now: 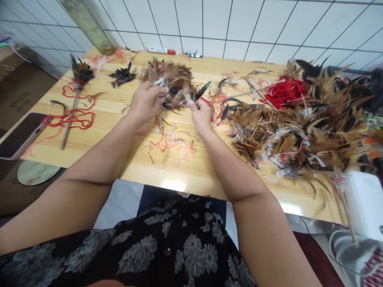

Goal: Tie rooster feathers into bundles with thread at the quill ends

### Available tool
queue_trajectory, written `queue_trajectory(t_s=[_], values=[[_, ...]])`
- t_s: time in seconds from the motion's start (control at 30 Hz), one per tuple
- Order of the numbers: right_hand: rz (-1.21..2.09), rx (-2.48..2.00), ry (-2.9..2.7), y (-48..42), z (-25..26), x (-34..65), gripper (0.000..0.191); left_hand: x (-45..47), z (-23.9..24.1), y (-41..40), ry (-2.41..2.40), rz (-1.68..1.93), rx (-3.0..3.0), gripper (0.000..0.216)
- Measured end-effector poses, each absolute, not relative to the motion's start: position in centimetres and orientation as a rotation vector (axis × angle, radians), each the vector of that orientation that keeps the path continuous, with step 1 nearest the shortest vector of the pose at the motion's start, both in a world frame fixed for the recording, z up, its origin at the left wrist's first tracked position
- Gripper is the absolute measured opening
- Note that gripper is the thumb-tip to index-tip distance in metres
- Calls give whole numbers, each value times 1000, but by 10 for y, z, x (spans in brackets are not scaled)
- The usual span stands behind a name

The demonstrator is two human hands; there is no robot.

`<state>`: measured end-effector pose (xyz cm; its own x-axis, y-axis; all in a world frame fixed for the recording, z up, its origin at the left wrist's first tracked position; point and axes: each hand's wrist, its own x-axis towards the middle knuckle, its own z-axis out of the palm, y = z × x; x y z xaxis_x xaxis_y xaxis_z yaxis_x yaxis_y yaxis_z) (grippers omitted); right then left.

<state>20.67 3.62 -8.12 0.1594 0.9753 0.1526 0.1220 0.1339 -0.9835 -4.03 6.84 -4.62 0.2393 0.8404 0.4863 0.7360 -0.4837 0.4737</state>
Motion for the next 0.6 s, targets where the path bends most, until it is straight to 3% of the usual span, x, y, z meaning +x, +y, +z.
queue_trajectory(t_s=[0.2, 0.47, 0.6], values=[[890, -1228, -1274, 43, -90, 203, 39, -24, -49, 80, 1478, 993, 2350, 5], [900, -1312, -1206, 35, -71, 191, 25, -12, -21, 74, 1364, 1248, 1887, 36], [917, -1288, -1209, 30, -62, 188, 35, 13, -25, 65, 1190, 1185, 1614, 46]])
